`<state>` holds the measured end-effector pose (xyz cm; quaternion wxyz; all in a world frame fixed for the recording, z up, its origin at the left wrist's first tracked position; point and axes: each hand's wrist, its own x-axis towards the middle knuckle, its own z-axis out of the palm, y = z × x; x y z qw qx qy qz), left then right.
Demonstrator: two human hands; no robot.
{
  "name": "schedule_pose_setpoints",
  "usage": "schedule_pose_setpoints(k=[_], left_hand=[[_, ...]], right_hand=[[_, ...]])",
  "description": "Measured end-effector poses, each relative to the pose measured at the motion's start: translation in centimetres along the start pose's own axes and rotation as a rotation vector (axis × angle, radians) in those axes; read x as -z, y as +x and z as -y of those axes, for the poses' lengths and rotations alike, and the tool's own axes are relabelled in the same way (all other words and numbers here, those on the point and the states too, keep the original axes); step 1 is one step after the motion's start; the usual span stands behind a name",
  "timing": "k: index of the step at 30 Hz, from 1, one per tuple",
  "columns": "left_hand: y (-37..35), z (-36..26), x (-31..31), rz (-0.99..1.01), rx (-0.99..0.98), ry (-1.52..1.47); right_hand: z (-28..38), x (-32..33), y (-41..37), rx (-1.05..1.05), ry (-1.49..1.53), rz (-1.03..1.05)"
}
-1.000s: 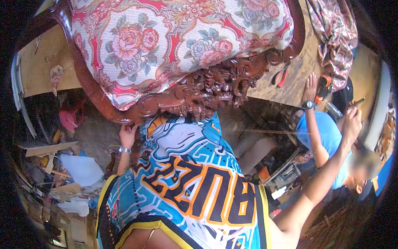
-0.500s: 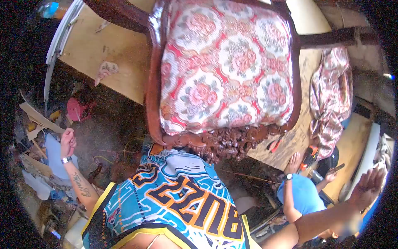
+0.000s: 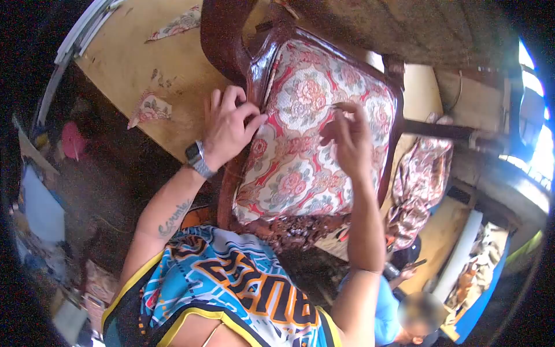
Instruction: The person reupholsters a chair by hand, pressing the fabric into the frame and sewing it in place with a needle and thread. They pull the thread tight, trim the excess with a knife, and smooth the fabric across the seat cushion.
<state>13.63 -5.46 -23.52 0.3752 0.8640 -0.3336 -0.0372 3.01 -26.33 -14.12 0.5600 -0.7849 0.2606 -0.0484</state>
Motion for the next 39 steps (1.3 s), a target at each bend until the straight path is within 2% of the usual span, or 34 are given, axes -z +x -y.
schedule_pose_setpoints(k=[4, 5, 9, 12, 13, 16, 18, 21, 24, 25, 27, 29, 31, 34, 36, 39], left_hand=[[-0.7, 0.1, -0.6, -0.066, -0.017, -0.145], [-0.7, 0.1, -0.6, -0.134, -0.082, -0.122], [-2.6, -0.5, -1.6, -0.01, -0.049, -0.219], [-3.5, -2.0, -0.6, 0.017, 0.098, -0.246], [-3.6, -2.3, 0.1, 0.143, 0.176, -0.269], [-3.7, -2.0, 0.8, 0.305, 0.116, -0.092], [-3.6, -2.1, 0.9, 0.351, 0.134, -0.086], [-3.3, -2.2, 0.7, 0.346, 0.143, -0.096], [-2.7, -1.4, 0.7, 0.194, 0.146, -0.167], [-2.4, -1.0, 0.9, 0.119, 0.138, -0.196], [-1.6, -1.3, 2.7, 0.263, 0.163, -0.301], [-0.7, -1.4, 3.6, 0.358, 0.127, -0.409], [-0.2, -1.3, 2.4, -0.033, -0.158, -0.454], [-0.7, -1.2, 1.0, -0.085, -0.298, -0.789], [-2.5, -1.9, -1.3, 0.072, -0.157, -1.13], [-4.6, -2.7, -1.8, 0.102, 0.044, -0.998]], right_hand=[[-2.3, -3.6, 3.3, 0.025, -0.06, -0.004], [-2.8, -4.1, 3.9, 0.018, -0.126, -0.033], [-2.9, -5.9, 4.4, 0.039, -0.293, -0.038], [-2.0, -6.4, 5.0, 0.073, -0.449, 0.03], [-2.1, -6.7, 5.2, 0.089, -0.464, 0.049], [-2.1, -7.2, 5.3, 0.123, -0.585, 0.084], [-1.6, -7.3, 5.1, 0.073, -0.652, 0.1], [-2.0, -7.2, 5.2, 0.161, -0.692, 0.118], [-1.5, -7.5, 5.1, 0.052, -0.647, 0.082], [-1.9, -7.2, 5.3, -0.014, -0.493, 0.042], [-3.2, -6.4, 5.7, -0.144, -0.189, -0.032], [-3.7, -6.1, 6.1, -0.076, -0.077, -0.046], [-4.2, -6.0, 6.1, -0.043, -0.026, -0.052], [-4.3, -6.1, 6.2, -0.034, -0.027, -0.051], [-4.2, -6.3, 6.1, -0.043, 0.0, -0.058], [-4.4, -6.1, 6.3, -0.044, -0.135, -0.047]])
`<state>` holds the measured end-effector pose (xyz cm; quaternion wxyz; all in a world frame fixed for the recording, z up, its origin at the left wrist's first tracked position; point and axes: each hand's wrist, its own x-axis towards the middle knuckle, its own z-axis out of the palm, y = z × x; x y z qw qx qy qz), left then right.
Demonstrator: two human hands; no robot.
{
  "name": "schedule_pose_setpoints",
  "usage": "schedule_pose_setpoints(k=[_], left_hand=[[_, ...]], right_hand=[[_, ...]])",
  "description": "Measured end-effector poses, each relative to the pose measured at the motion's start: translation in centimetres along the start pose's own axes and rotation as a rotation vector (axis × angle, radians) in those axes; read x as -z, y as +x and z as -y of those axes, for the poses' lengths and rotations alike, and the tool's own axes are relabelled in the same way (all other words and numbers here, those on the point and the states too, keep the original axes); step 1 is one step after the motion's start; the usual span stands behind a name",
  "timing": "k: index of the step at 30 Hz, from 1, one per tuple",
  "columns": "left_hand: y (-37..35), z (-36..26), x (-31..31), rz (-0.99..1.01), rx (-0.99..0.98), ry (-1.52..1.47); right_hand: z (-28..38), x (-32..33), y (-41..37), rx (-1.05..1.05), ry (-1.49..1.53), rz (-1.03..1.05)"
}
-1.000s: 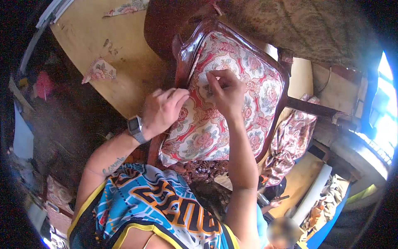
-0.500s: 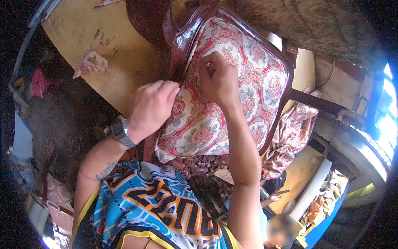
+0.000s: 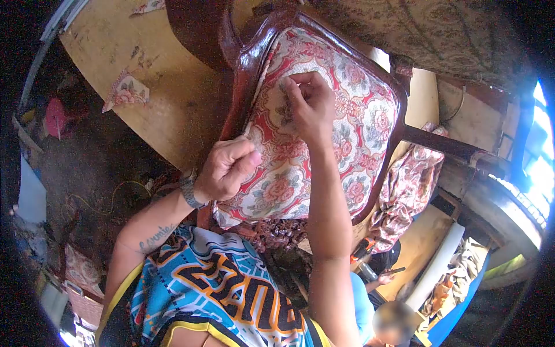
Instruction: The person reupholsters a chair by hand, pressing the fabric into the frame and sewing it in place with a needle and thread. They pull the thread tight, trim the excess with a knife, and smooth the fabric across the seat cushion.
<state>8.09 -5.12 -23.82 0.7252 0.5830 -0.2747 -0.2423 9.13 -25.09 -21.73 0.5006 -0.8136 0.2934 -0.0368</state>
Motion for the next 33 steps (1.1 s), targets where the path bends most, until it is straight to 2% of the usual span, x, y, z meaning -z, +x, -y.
schedule_pose_setpoints(k=[4, 8, 11, 12, 15, 18, 21, 24, 27, 33], left_hand=[[0.1, -0.6, 0.3, 0.009, 0.282, -0.094], [1.6, -0.2, -1.0, -0.242, -0.087, 0.389], [1.8, -2.8, -1.2, -0.186, 0.084, 0.635], [1.6, -3.4, -1.2, -0.107, 0.168, 0.676], [1.5, -3.1, -1.3, -0.065, 0.23, 0.639], [1.5, -2.4, -1.2, -0.16, 0.141, 0.567], [1.4, -1.8, -1.1, -0.147, 0.175, 0.523], [1.5, -1.2, -0.9, -0.159, 0.164, 0.475], [1.2, -1.9, -0.9, -0.045, 0.215, 0.576], [1.2, -1.5, -0.6, 0.025, 0.183, 0.608]], right_hand=[[-0.1, -0.8, -0.1, 0.057, -0.082, 0.025], [1.2, -0.7, -0.7, 0.075, -0.276, 0.032], [1.4, -0.8, -1.2, 0.126, -0.307, 0.05], [1.4, -0.9, -1.3, 0.152, -0.307, 0.056], [1.1, -1.1, -1.3, 0.17, -0.259, 0.057], [1.7, -0.8, -1.4, 0.125, -0.333, 0.07], [1.2, -0.9, -1.3, 0.254, -0.34, 0.06], [0.9, -1.0, -1.3, 0.239, -0.36, 0.08], [0.5, -1.3, -1.1, 0.246, -0.38, 0.064], [1.4, -1.2, -1.4, 0.299, -0.482, 0.055]])
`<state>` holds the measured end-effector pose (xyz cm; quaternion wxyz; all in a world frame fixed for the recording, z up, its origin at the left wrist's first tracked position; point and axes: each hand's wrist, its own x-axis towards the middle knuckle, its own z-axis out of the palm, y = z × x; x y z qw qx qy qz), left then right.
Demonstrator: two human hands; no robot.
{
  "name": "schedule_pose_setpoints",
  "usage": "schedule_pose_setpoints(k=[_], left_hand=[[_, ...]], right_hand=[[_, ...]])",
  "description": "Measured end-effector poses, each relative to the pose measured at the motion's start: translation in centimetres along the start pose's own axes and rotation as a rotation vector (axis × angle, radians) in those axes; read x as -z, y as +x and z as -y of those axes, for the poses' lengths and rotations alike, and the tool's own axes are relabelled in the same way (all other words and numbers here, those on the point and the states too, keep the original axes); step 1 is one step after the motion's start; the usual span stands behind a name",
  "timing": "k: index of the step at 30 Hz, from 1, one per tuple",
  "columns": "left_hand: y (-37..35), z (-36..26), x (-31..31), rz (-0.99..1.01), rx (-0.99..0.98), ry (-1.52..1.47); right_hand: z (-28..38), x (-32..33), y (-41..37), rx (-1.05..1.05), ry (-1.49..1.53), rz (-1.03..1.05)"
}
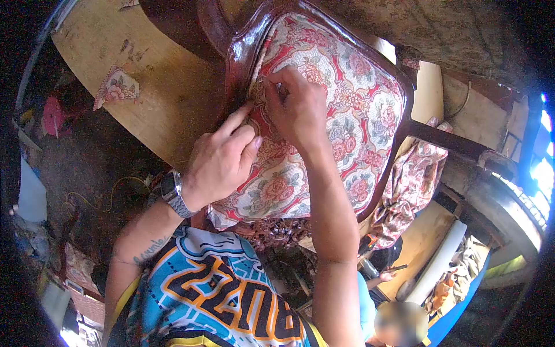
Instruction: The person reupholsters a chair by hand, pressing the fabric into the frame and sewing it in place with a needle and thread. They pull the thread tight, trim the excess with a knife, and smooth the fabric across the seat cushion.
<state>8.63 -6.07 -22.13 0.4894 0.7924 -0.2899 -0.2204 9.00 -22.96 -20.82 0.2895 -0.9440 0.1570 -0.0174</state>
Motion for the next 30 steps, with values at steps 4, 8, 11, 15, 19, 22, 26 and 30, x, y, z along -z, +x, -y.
schedule_pose_setpoints(k=[4, 8, 11, 15, 19, 22, 26, 30], left_hand=[[-0.1, -0.3, -0.5, 0.052, 0.026, 0.088], [-0.3, -0.6, -0.9, 0.07, 0.045, 0.17], [-0.2, -1.1, -0.8, 0.089, 0.059, 0.217], [-0.1, -0.9, -1.0, 0.074, 0.031, 0.257], [0.1, -1.1, -0.5, 0.096, 0.045, 0.257], [0.1, -0.9, -0.7, 0.101, 0.042, 0.276], [0.1, -1.2, -0.7, 0.119, 0.045, 0.306], [0.0, -1.2, -0.9, 0.113, 0.045, 0.319]], right_hand=[[-0.6, -0.5, -0.1, 0.107, -0.024, -0.067], [-0.8, -0.7, -0.2, 0.126, 0.0, -0.078], [-0.9, -1.0, -0.2, 0.138, -0.008, -0.096], [-0.9, -1.2, -0.3, 0.156, -0.026, -0.121], [-0.7, -1.4, -0.2, 0.144, -0.037, -0.146], [-0.7, -1.3, -0.1, 0.146, -0.046, -0.127], [-0.7, -0.7, 0.3, 0.153, -0.072, -0.033], [-1.2, -0.3, 1.1, 0.146, -0.059, 0.068]])
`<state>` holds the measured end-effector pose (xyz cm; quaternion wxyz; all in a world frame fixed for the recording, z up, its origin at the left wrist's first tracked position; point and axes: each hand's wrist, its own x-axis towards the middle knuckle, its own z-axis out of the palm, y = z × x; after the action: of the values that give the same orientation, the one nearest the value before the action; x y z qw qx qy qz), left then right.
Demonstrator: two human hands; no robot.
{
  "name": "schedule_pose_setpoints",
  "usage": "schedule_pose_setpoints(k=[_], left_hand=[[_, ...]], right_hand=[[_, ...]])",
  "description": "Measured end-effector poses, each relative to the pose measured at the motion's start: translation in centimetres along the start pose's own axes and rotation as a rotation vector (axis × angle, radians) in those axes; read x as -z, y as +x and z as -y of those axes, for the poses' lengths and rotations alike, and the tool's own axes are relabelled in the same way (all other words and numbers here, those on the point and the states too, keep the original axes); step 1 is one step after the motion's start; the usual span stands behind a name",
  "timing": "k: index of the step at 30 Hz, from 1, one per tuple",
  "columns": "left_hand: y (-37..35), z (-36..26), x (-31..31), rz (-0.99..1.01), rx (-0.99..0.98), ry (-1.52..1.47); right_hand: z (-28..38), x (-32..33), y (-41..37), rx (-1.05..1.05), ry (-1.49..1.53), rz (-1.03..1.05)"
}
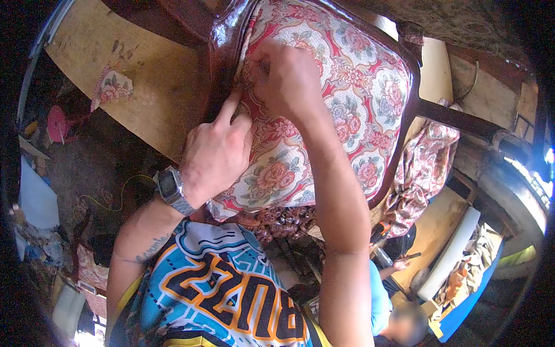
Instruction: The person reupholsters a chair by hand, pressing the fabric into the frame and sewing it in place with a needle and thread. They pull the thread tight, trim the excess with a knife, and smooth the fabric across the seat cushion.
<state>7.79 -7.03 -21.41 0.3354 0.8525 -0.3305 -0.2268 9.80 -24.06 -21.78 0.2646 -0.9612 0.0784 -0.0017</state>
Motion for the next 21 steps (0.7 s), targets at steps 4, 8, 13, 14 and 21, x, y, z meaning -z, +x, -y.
schedule_pose_setpoints(k=[4, 8, 13, 14, 21], left_hand=[[-0.1, 0.1, -0.4, -0.016, -0.013, 0.026], [-0.4, -0.4, -0.4, -0.013, 0.002, 0.06], [-0.3, -0.7, -0.6, -0.01, -0.012, 0.104], [-0.3, -0.9, -0.5, -0.001, -0.017, 0.126], [-0.1, -1.1, -0.9, 0.044, 0.007, 0.134]], right_hand=[[0.0, 1.0, 0.9, 0.014, 0.01, 0.108], [-0.3, 1.1, 1.1, 0.072, -0.022, 0.164], [0.0, 0.6, 0.4, 0.096, -0.043, 0.082], [-0.1, 0.6, 0.3, 0.104, -0.058, 0.09], [-0.9, 1.0, 2.2, 0.211, -0.057, 0.235]])
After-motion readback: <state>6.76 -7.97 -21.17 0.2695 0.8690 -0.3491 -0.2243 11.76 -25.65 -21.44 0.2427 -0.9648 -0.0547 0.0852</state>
